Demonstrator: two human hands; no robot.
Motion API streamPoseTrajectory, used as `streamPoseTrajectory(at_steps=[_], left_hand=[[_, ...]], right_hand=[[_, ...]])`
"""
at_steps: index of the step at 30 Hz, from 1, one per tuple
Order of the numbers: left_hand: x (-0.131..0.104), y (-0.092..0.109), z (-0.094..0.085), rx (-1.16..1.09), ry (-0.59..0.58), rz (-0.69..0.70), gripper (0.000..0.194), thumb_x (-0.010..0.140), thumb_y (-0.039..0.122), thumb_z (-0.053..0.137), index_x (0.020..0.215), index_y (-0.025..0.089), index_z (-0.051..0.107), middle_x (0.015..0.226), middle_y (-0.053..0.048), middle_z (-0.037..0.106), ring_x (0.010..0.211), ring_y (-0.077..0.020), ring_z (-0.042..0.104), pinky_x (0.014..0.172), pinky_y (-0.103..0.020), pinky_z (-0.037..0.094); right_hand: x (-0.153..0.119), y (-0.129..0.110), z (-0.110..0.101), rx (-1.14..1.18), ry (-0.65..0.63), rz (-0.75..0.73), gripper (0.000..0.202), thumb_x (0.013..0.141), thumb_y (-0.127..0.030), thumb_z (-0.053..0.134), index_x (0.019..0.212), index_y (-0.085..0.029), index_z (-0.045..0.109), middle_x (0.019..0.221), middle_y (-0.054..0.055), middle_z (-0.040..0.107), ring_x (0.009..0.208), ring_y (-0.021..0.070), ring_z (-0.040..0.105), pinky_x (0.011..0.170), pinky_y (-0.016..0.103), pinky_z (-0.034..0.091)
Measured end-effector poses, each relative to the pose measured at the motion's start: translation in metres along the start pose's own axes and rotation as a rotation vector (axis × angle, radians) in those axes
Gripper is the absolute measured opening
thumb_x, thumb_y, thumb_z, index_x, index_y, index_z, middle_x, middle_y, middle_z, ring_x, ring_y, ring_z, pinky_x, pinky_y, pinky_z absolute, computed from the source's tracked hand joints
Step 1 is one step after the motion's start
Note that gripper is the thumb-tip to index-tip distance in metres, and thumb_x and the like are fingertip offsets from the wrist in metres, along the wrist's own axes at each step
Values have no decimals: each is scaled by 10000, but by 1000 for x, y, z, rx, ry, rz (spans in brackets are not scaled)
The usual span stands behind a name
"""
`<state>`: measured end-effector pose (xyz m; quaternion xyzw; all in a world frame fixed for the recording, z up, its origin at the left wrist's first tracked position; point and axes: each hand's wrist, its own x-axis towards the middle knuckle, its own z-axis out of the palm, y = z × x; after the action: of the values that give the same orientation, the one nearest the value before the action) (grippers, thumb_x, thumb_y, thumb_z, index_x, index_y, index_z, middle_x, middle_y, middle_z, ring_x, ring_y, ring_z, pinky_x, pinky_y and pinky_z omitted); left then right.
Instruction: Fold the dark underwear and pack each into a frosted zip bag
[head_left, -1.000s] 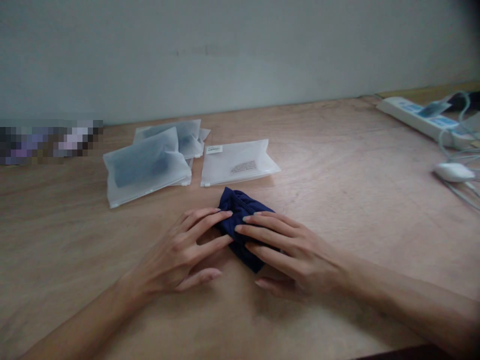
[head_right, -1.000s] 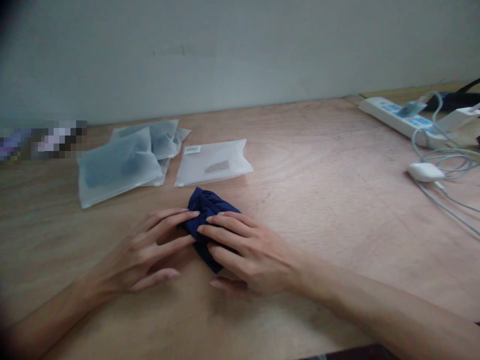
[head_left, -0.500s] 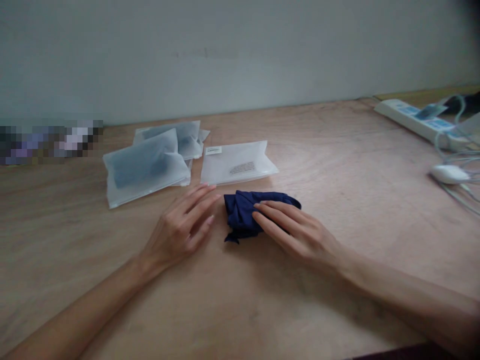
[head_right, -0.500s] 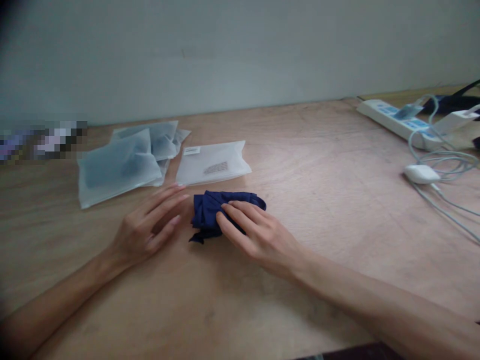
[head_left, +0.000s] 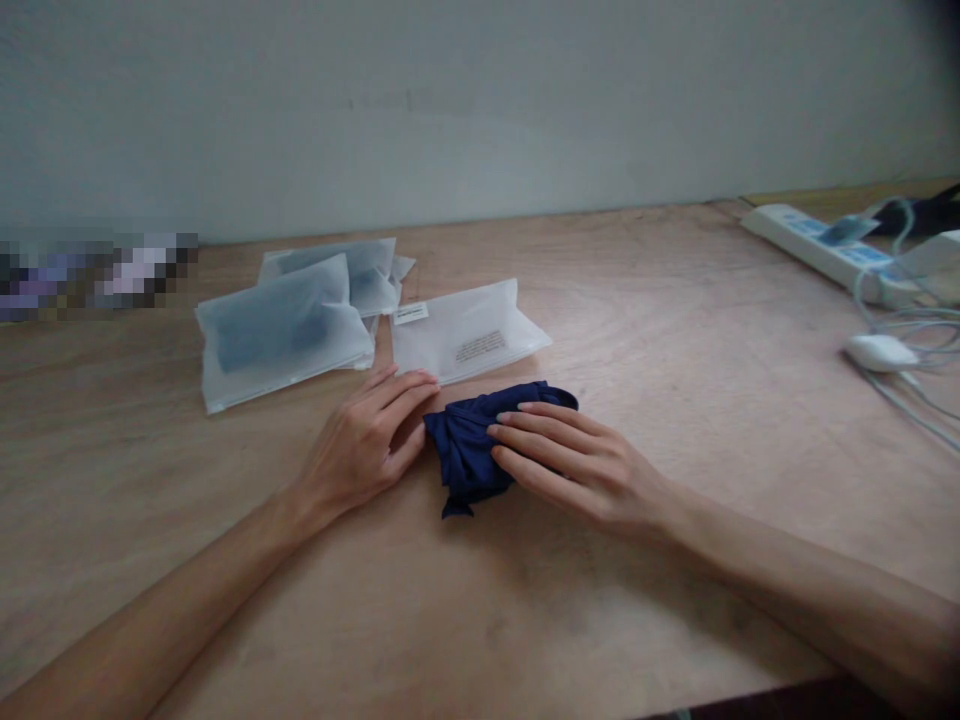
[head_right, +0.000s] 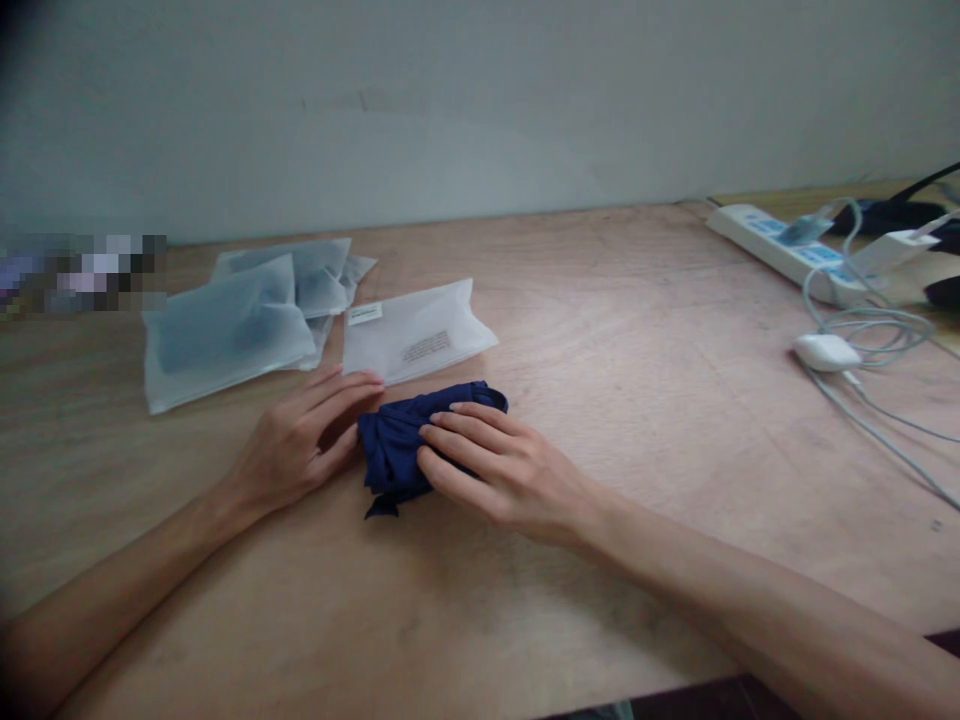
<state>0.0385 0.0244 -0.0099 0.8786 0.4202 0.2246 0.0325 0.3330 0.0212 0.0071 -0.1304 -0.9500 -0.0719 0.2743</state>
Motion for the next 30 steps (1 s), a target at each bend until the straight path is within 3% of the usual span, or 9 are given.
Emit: streamPoseTrajectory(at_steps=[4, 9, 13, 16, 19, 22, 26, 30], left_hand=[[0, 0, -2, -16, -69, 18, 551, 918, 258, 531, 1456, 142, 500, 1570, -140, 455, 1446, -304, 460, 1246, -559, 327], [-1, -1, -5, -17, -76, 62, 687, 884, 261, 567, 1537, 139, 391, 1555, -135, 479, 1442, -301, 468, 1272, -545, 280], [-4, 1, -6, -54, 29, 68, 546, 950, 252, 525, 1481, 140, 469, 1509, -125, 532, 1413, -275, 505, 1232, -475, 380], [-7, 1, -4, -39, 144, 38, 334, 1007, 237, 473, 1293, 166, 631, 1347, -89, 665, 1314, -240, 599, 1150, -413, 482], [-7, 2, -1, 57, 252, -15, 201, 1016, 238, 521, 1066, 185, 709, 1136, -49, 751, 1068, -191, 722, 1004, -337, 575], [-5, 3, 2, 145, 311, -29, 130, 994, 215, 586, 991, 190, 714, 1037, -26, 770, 911, -156, 750, 863, -266, 607], [-4, 5, 1, 181, 347, -3, 103, 985, 195, 609, 991, 202, 712, 1038, -9, 769, 899, -139, 753, 831, -233, 607], [-7, 5, 1, 199, 336, 21, 140, 993, 175, 598, 1076, 203, 707, 1106, -2, 759, 957, -138, 749, 902, -230, 598]], right_hand=[[0, 1, 0, 15, 19, 3, 276, 1019, -91, 455, 1208, -55, 653, 1265, 166, 712, 1215, 254, 667, 1046, 420, 571], [-3, 1, 2, 14, 22, 28, 259, 1018, -103, 477, 1218, -80, 640, 1254, 153, 720, 1233, 245, 655, 1051, 431, 568], [-7, 0, 6, 19, 0, 57, 246, 995, -101, 529, 1219, -102, 630, 1356, 164, 661, 1369, 282, 539, 1069, 459, 548], [-8, 1, 7, -5, -55, 115, 293, 962, -97, 573, 1249, -123, 631, 1460, 190, 573, 1457, 326, 425, 1089, 524, 515], [-8, 3, 5, -44, -90, 128, 372, 956, -93, 570, 1326, -112, 607, 1430, 193, 599, 1383, 323, 521, 1078, 523, 523], [-8, 5, 2, -74, -114, 71, 396, 967, -82, 548, 1361, -69, 587, 1396, 185, 629, 1290, 305, 608, 1052, 483, 553], [-5, 4, -2, -61, -40, -14, 286, 990, -92, 514, 1234, -59, 657, 1302, 175, 692, 1239, 278, 651, 1015, 450, 583], [2, -3, -8, 3, -11, -127, 276, 1008, -108, 472, 1165, -92, 698, 1263, 138, 719, 1228, 250, 662, 1057, 427, 563]])
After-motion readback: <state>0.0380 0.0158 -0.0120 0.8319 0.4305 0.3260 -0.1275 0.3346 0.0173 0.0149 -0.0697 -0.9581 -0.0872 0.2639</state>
